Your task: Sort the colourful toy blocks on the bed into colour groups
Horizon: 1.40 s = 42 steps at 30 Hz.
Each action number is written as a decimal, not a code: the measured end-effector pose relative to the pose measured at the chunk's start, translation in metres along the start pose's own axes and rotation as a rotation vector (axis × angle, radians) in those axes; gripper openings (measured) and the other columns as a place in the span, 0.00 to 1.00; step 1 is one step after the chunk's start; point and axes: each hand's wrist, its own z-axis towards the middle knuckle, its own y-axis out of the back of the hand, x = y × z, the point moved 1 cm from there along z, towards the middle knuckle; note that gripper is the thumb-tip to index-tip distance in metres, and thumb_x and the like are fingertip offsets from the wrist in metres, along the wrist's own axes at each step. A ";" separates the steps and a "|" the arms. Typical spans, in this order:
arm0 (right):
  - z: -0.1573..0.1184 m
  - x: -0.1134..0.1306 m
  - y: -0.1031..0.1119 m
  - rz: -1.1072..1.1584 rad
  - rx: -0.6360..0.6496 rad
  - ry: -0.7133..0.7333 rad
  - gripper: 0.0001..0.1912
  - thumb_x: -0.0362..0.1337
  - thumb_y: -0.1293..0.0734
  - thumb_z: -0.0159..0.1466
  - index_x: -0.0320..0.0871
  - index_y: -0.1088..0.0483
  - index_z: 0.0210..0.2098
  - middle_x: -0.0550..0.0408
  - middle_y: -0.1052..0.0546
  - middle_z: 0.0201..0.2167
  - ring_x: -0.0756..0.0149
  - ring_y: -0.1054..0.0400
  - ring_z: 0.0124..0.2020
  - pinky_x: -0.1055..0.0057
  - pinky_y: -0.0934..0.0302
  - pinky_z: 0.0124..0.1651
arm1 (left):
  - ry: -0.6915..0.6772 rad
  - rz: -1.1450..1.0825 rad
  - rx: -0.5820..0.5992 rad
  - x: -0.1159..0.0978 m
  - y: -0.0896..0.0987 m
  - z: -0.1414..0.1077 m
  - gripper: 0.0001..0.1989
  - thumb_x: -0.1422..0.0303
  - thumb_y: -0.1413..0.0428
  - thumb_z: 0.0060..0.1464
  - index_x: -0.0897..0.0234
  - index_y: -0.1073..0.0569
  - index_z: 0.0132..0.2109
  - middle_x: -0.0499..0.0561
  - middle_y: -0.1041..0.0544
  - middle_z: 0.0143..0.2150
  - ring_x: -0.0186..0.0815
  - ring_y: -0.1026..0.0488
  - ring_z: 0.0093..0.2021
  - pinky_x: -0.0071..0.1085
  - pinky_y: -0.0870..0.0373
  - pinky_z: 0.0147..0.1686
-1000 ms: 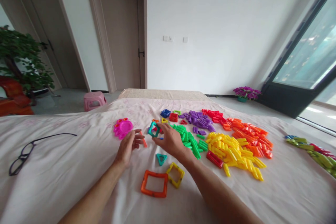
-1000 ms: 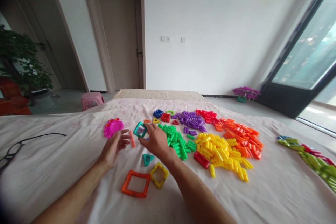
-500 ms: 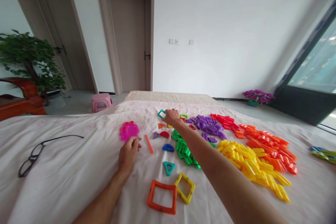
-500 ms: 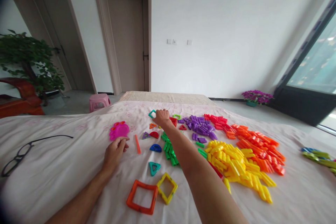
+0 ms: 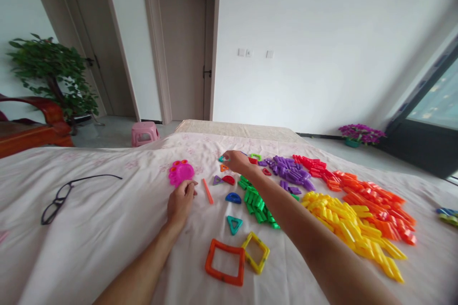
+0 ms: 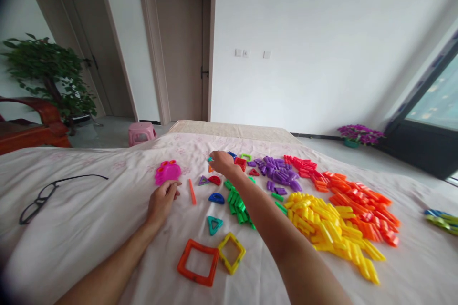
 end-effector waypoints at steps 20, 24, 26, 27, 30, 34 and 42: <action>-0.061 0.068 -0.038 -0.021 0.104 0.003 0.16 0.37 0.35 0.57 0.39 0.21 0.40 0.39 0.19 0.41 0.47 0.24 0.46 0.61 0.33 0.42 | 0.027 0.137 -0.130 -0.008 0.018 0.003 0.15 0.64 0.51 0.58 0.60 0.21 0.44 0.54 0.18 0.45 0.42 0.24 0.46 0.33 0.33 0.47; -0.032 0.053 -0.029 0.100 0.023 -0.144 0.15 0.39 0.36 0.59 0.42 0.20 0.40 0.41 0.19 0.42 0.50 0.24 0.46 0.65 0.34 0.42 | 0.041 0.144 -0.114 -0.004 0.017 0.006 0.15 0.64 0.51 0.58 0.58 0.21 0.44 0.53 0.18 0.45 0.42 0.24 0.46 0.33 0.33 0.46; -0.019 0.045 -0.020 0.157 -0.003 -0.212 0.15 0.41 0.37 0.61 0.44 0.20 0.41 0.42 0.19 0.43 0.52 0.24 0.47 0.66 0.35 0.43 | 0.052 0.151 -0.110 -0.002 0.016 0.007 0.14 0.63 0.50 0.58 0.58 0.21 0.44 0.53 0.18 0.45 0.42 0.23 0.45 0.32 0.33 0.46; -0.015 0.042 -0.016 0.180 -0.018 -0.236 0.16 0.42 0.37 0.63 0.44 0.20 0.41 0.43 0.19 0.44 0.52 0.25 0.47 0.66 0.36 0.44 | 0.058 0.154 -0.111 -0.001 0.017 0.007 0.14 0.63 0.50 0.58 0.58 0.21 0.44 0.53 0.18 0.45 0.42 0.23 0.45 0.32 0.33 0.45; -0.018 0.036 -0.003 0.242 -0.051 -0.212 0.19 0.46 0.39 0.66 0.44 0.21 0.43 0.44 0.19 0.43 0.54 0.25 0.46 0.67 0.37 0.43 | 0.067 0.163 -0.107 -0.001 0.018 0.007 0.15 0.63 0.51 0.58 0.58 0.22 0.45 0.52 0.18 0.44 0.41 0.23 0.45 0.32 0.33 0.44; -0.054 0.033 -0.002 0.337 0.070 0.025 0.12 0.40 0.34 0.62 0.44 0.20 0.41 0.53 0.19 0.36 0.64 0.25 0.39 0.76 0.40 0.37 | 0.061 0.180 -0.069 -0.003 0.018 0.006 0.14 0.63 0.50 0.57 0.57 0.21 0.44 0.51 0.17 0.43 0.42 0.23 0.43 0.31 0.34 0.41; -0.151 0.029 -0.008 0.204 0.373 0.323 0.16 0.51 0.29 0.57 0.47 0.19 0.37 0.57 0.18 0.34 0.65 0.26 0.34 0.75 0.43 0.32 | 0.034 0.185 -0.035 0.001 0.016 0.005 0.16 0.61 0.50 0.57 0.58 0.21 0.44 0.54 0.17 0.44 0.44 0.23 0.45 0.33 0.34 0.41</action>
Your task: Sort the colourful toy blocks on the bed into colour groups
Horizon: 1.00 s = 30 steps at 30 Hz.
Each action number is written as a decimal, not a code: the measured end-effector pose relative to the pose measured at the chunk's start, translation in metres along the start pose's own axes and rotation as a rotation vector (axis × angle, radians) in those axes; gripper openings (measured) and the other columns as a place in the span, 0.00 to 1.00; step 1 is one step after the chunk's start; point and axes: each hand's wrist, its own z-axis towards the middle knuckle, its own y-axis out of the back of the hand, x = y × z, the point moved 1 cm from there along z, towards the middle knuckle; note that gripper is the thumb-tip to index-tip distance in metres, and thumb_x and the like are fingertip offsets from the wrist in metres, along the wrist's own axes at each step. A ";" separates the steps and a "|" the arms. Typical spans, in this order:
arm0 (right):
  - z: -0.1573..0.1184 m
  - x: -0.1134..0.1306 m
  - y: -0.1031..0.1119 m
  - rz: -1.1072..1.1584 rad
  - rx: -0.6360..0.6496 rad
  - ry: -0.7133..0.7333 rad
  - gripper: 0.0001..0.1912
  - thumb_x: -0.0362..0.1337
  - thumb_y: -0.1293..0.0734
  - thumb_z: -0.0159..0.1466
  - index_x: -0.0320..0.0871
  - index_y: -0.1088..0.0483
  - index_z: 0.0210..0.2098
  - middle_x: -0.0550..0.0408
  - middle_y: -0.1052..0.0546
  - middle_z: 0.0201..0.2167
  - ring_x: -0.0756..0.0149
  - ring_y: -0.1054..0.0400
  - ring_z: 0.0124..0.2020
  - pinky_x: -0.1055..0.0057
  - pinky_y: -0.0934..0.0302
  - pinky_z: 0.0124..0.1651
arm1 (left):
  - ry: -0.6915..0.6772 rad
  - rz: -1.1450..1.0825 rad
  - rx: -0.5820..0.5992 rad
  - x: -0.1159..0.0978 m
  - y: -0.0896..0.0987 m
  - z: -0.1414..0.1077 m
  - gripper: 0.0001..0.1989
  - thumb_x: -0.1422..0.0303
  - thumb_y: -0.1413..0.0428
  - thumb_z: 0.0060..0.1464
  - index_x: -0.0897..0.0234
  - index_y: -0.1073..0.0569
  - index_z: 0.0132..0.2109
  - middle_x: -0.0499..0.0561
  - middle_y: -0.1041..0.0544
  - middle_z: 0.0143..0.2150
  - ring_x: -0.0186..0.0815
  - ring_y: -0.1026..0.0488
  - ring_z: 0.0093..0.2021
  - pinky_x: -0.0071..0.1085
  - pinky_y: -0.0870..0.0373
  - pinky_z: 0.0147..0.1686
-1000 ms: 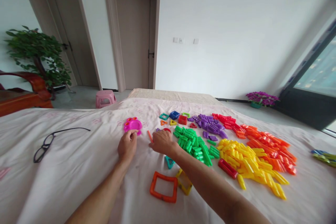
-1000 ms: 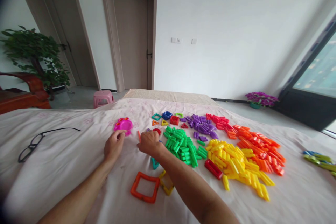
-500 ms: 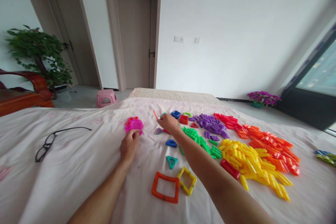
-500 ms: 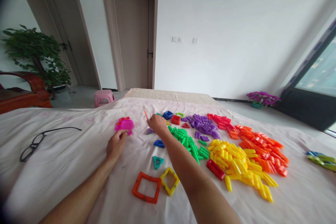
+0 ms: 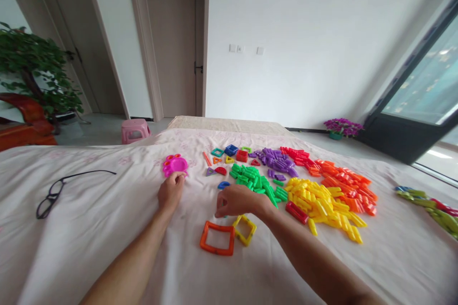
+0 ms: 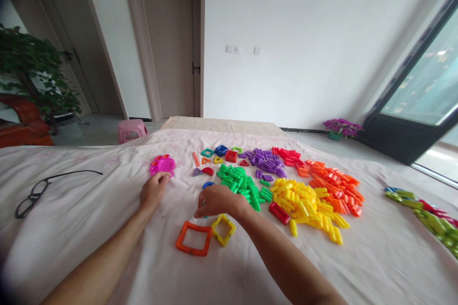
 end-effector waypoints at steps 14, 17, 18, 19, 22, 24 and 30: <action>-0.021 0.006 -0.022 0.273 -0.179 -0.198 0.11 0.34 0.32 0.53 0.43 0.22 0.35 0.56 0.21 0.29 0.66 0.28 0.31 0.76 0.43 0.31 | -0.146 -0.211 0.075 -0.007 -0.003 -0.012 0.16 0.61 0.50 0.55 0.63 0.22 0.43 0.52 0.19 0.34 0.39 0.22 0.38 0.32 0.29 0.42; -0.014 -0.007 -0.019 0.717 -0.237 -0.242 0.05 0.32 0.34 0.53 0.39 0.27 0.29 0.59 0.27 0.22 0.72 0.34 0.24 0.78 0.45 0.27 | -0.197 -0.341 0.216 -0.018 -0.004 -0.025 0.20 0.56 0.49 0.56 0.66 0.22 0.45 0.53 0.20 0.34 0.37 0.23 0.35 0.30 0.29 0.36; -0.012 -0.008 -0.019 0.836 -0.258 -0.233 0.03 0.31 0.35 0.53 0.39 0.29 0.27 0.60 0.29 0.20 0.73 0.37 0.22 0.78 0.46 0.26 | -0.199 -0.408 0.292 -0.023 -0.004 -0.030 0.22 0.54 0.48 0.56 0.66 0.23 0.47 0.53 0.20 0.35 0.37 0.24 0.34 0.30 0.30 0.34; -0.011 -0.008 -0.020 0.925 -0.286 -0.217 0.03 0.31 0.36 0.54 0.39 0.30 0.26 0.61 0.30 0.19 0.74 0.39 0.21 0.78 0.47 0.25 | -0.191 -0.487 0.381 -0.028 -0.005 -0.036 0.24 0.52 0.48 0.56 0.67 0.23 0.49 0.55 0.20 0.36 0.36 0.24 0.33 0.30 0.31 0.32; -0.008 -0.006 -0.025 1.036 -0.370 -0.170 0.04 0.30 0.37 0.55 0.39 0.31 0.25 0.61 0.31 0.19 0.75 0.40 0.20 0.79 0.48 0.25 | -0.156 -0.711 0.647 -0.043 -0.005 -0.053 0.36 0.45 0.46 0.54 0.67 0.30 0.59 0.61 0.20 0.47 0.36 0.24 0.36 0.29 0.33 0.32; -0.006 -0.006 -0.030 1.003 -0.416 -0.177 0.03 0.32 0.36 0.56 0.39 0.30 0.27 0.60 0.28 0.20 0.74 0.37 0.22 0.79 0.46 0.26 | -0.157 -0.777 0.755 -0.052 -0.006 -0.062 0.43 0.42 0.43 0.49 0.67 0.34 0.64 0.64 0.22 0.52 0.39 0.23 0.41 0.29 0.32 0.35; -0.002 -0.015 -0.036 0.678 -0.488 -0.277 0.08 0.38 0.31 0.59 0.41 0.24 0.36 0.57 0.22 0.27 0.70 0.30 0.27 0.78 0.42 0.28 | -0.099 -0.726 0.800 -0.061 -0.009 -0.077 0.33 0.52 0.40 0.53 0.67 0.29 0.60 0.59 0.21 0.50 0.39 0.24 0.41 0.28 0.32 0.35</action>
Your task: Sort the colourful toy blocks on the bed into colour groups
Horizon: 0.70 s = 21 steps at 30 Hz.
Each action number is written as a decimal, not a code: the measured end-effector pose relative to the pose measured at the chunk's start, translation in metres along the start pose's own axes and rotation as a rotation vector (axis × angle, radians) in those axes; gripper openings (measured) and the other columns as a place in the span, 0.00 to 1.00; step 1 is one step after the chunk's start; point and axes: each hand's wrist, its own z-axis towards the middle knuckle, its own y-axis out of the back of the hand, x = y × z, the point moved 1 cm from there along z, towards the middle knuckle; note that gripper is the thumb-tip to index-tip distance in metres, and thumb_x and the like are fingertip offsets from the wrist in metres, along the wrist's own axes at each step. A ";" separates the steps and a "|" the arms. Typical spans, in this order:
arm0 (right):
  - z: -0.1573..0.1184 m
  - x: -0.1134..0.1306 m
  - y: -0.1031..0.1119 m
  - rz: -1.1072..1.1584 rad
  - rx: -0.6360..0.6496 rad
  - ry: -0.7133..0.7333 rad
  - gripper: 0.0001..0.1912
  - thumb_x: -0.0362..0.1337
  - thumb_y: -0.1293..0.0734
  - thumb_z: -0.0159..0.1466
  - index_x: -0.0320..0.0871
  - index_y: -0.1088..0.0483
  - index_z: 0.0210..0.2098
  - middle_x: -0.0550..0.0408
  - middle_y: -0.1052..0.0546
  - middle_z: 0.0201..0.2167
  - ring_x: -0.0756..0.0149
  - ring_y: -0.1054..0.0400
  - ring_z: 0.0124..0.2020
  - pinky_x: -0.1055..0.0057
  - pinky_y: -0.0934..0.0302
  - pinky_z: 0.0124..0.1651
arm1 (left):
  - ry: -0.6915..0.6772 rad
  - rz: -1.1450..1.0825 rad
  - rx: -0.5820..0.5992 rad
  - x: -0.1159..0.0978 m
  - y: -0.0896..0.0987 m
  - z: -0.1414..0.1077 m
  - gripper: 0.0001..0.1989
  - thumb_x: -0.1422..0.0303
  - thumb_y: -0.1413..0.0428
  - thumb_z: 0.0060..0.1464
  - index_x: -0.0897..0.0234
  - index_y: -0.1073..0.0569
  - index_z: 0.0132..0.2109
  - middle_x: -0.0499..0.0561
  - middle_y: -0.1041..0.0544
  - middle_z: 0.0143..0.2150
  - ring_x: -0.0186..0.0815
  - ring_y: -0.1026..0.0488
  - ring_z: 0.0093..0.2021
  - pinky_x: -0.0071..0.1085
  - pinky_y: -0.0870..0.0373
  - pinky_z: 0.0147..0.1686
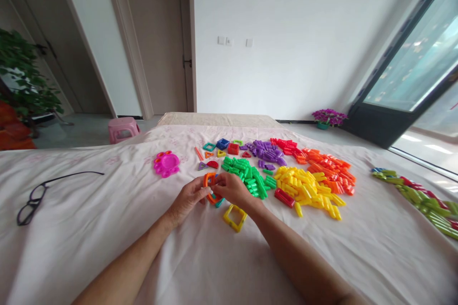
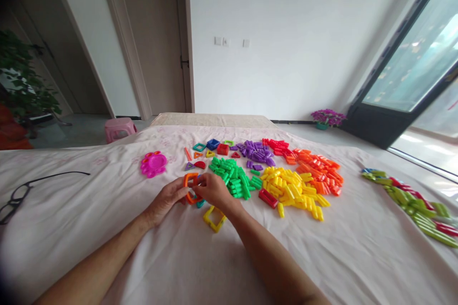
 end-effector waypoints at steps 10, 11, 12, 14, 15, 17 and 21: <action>-0.037 0.033 0.051 -0.806 0.209 0.037 0.10 0.41 0.29 0.57 0.47 0.21 0.37 0.52 0.19 0.37 0.58 0.25 0.40 0.70 0.40 0.38 | 0.013 0.081 -0.362 0.023 0.027 0.012 0.28 0.51 0.44 0.55 0.70 0.26 0.53 0.59 0.19 0.43 0.33 0.25 0.30 0.27 0.32 0.26; -0.040 0.034 0.050 -0.864 0.255 0.038 0.11 0.40 0.29 0.56 0.47 0.21 0.39 0.50 0.19 0.39 0.55 0.25 0.42 0.69 0.39 0.39 | 0.010 0.109 -0.373 0.024 0.028 0.012 0.28 0.51 0.44 0.55 0.70 0.26 0.52 0.59 0.19 0.44 0.34 0.25 0.30 0.27 0.32 0.26; -0.043 0.034 0.049 -0.911 0.296 0.046 0.13 0.39 0.29 0.56 0.47 0.21 0.41 0.48 0.19 0.40 0.52 0.25 0.43 0.67 0.38 0.40 | 0.006 0.140 -0.383 0.026 0.030 0.012 0.27 0.51 0.44 0.55 0.70 0.25 0.51 0.59 0.19 0.44 0.34 0.25 0.30 0.28 0.31 0.26; -0.046 0.033 0.044 -0.969 0.358 0.064 0.15 0.38 0.29 0.56 0.45 0.22 0.44 0.45 0.19 0.42 0.49 0.25 0.45 0.65 0.37 0.41 | 0.003 0.219 -0.387 0.029 0.032 0.013 0.25 0.51 0.44 0.55 0.68 0.25 0.49 0.57 0.19 0.43 0.35 0.23 0.31 0.29 0.28 0.29; -0.046 0.032 0.042 -0.980 0.379 0.073 0.16 0.38 0.29 0.57 0.44 0.22 0.45 0.44 0.19 0.42 0.48 0.25 0.45 0.64 0.37 0.41 | 0.006 0.261 -0.385 0.031 0.032 0.013 0.24 0.52 0.45 0.56 0.67 0.25 0.48 0.56 0.19 0.42 0.36 0.23 0.31 0.30 0.27 0.31; -0.044 0.028 0.041 -0.967 0.401 0.091 0.16 0.37 0.29 0.56 0.44 0.22 0.45 0.45 0.19 0.43 0.49 0.25 0.45 0.65 0.36 0.40 | 0.020 0.336 -0.386 0.034 0.034 0.015 0.22 0.54 0.46 0.56 0.66 0.25 0.48 0.55 0.19 0.42 0.37 0.21 0.32 0.31 0.26 0.33; -0.030 0.012 0.042 -0.730 0.365 0.119 0.16 0.35 0.28 0.52 0.45 0.22 0.42 0.52 0.19 0.39 0.58 0.25 0.41 0.72 0.38 0.38 | -0.009 0.567 -0.482 0.035 0.039 0.017 0.22 0.59 0.47 0.57 0.64 0.28 0.56 0.58 0.20 0.49 0.41 0.21 0.41 0.36 0.25 0.42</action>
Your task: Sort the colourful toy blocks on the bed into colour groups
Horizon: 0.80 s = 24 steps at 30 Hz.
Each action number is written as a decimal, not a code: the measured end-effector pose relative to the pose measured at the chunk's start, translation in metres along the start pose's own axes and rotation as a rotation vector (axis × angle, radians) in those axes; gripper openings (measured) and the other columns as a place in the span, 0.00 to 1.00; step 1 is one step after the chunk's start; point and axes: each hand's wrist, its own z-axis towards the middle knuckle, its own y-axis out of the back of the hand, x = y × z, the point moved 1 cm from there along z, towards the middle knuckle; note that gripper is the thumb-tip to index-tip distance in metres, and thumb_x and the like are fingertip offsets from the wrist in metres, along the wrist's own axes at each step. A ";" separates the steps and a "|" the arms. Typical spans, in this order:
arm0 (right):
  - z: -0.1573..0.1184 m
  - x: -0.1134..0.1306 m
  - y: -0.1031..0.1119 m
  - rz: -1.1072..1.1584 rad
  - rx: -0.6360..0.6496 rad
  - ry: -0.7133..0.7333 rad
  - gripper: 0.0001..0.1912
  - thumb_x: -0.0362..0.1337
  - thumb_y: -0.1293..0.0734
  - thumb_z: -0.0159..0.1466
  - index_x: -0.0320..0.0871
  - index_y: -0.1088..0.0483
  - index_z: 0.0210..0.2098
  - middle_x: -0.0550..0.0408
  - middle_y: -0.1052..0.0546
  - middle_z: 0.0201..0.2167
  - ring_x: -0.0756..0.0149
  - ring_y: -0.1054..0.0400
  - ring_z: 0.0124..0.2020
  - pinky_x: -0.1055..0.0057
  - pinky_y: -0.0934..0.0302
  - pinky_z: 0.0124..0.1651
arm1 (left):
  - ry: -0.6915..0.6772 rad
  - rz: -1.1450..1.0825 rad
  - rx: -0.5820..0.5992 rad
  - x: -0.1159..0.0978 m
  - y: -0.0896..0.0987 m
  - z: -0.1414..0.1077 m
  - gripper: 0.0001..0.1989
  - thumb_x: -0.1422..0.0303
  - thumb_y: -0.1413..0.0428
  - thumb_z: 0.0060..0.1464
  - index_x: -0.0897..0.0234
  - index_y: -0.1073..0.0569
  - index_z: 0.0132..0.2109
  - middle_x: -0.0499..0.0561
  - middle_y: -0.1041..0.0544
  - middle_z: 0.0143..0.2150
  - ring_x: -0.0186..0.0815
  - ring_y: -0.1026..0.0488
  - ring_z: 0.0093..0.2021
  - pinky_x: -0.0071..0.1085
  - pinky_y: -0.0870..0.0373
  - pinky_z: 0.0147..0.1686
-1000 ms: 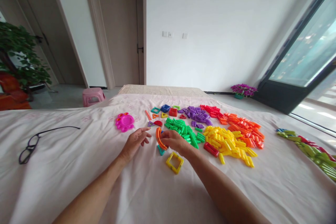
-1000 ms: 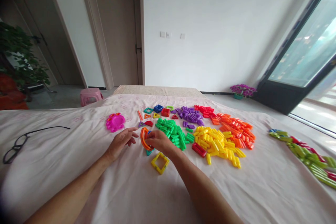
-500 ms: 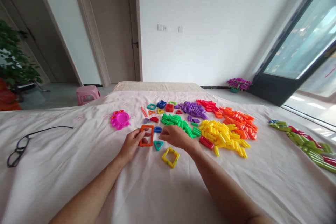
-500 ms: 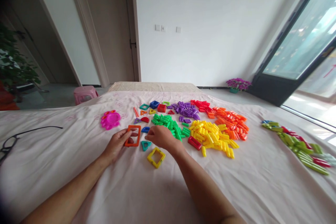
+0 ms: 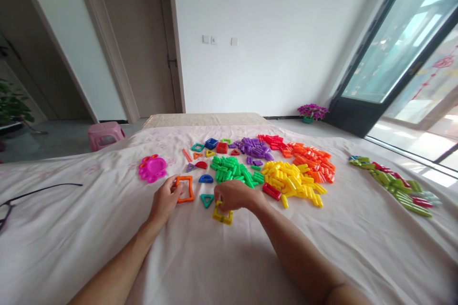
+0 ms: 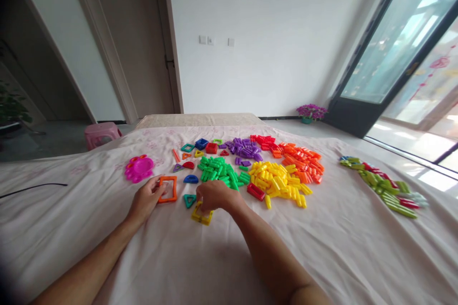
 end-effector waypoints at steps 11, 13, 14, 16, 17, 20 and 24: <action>0.035 -0.002 -0.024 1.271 -0.328 -0.076 0.10 0.29 0.32 0.52 0.39 0.29 0.35 0.58 0.23 0.25 0.69 0.28 0.25 0.75 0.33 0.27 | -0.084 -0.413 0.203 -0.039 -0.011 -0.029 0.32 0.49 0.44 0.55 0.65 0.30 0.60 0.61 0.22 0.52 0.45 0.23 0.48 0.36 0.25 0.44; 0.035 0.001 -0.027 1.246 -0.387 -0.092 0.10 0.29 0.32 0.51 0.39 0.29 0.34 0.59 0.24 0.23 0.69 0.28 0.24 0.74 0.33 0.26 | -0.034 -0.554 0.320 -0.046 -0.020 -0.035 0.36 0.49 0.39 0.50 0.67 0.30 0.60 0.63 0.23 0.54 0.46 0.22 0.48 0.36 0.24 0.43; 0.036 0.002 -0.029 1.230 -0.415 -0.094 0.10 0.29 0.32 0.51 0.39 0.30 0.34 0.60 0.24 0.23 0.69 0.28 0.23 0.74 0.33 0.26 | -0.014 -0.596 0.353 -0.049 -0.022 -0.037 0.36 0.50 0.36 0.48 0.67 0.30 0.59 0.63 0.24 0.55 0.47 0.22 0.48 0.36 0.24 0.43; 0.037 0.002 -0.033 1.199 -0.465 -0.084 0.10 0.29 0.32 0.50 0.39 0.29 0.33 0.60 0.24 0.23 0.69 0.29 0.23 0.75 0.34 0.25 | 0.015 -0.630 0.382 -0.053 -0.025 -0.040 0.35 0.55 0.34 0.46 0.66 0.29 0.58 0.62 0.24 0.57 0.47 0.22 0.48 0.36 0.23 0.43; 0.038 0.002 -0.035 1.191 -0.490 -0.075 0.10 0.30 0.32 0.49 0.39 0.29 0.33 0.60 0.24 0.23 0.70 0.29 0.23 0.75 0.34 0.24 | 0.021 -0.631 0.379 -0.054 -0.025 -0.041 0.33 0.56 0.33 0.46 0.66 0.28 0.58 0.61 0.24 0.57 0.46 0.22 0.49 0.36 0.23 0.44; 0.041 0.001 -0.038 1.223 -0.523 -0.034 0.10 0.32 0.32 0.49 0.39 0.28 0.33 0.59 0.23 0.24 0.70 0.29 0.22 0.76 0.35 0.24 | 0.020 -0.652 0.369 -0.059 -0.022 -0.043 0.30 0.59 0.34 0.48 0.65 0.27 0.57 0.60 0.23 0.56 0.46 0.21 0.49 0.37 0.24 0.47; 0.043 -0.001 -0.038 1.299 -0.499 0.017 0.11 0.37 0.29 0.50 0.39 0.28 0.31 0.58 0.23 0.23 0.71 0.30 0.20 0.75 0.35 0.24 | 0.030 -0.725 0.385 -0.062 -0.019 -0.044 0.28 0.60 0.34 0.49 0.67 0.25 0.56 0.59 0.21 0.54 0.46 0.22 0.50 0.39 0.26 0.51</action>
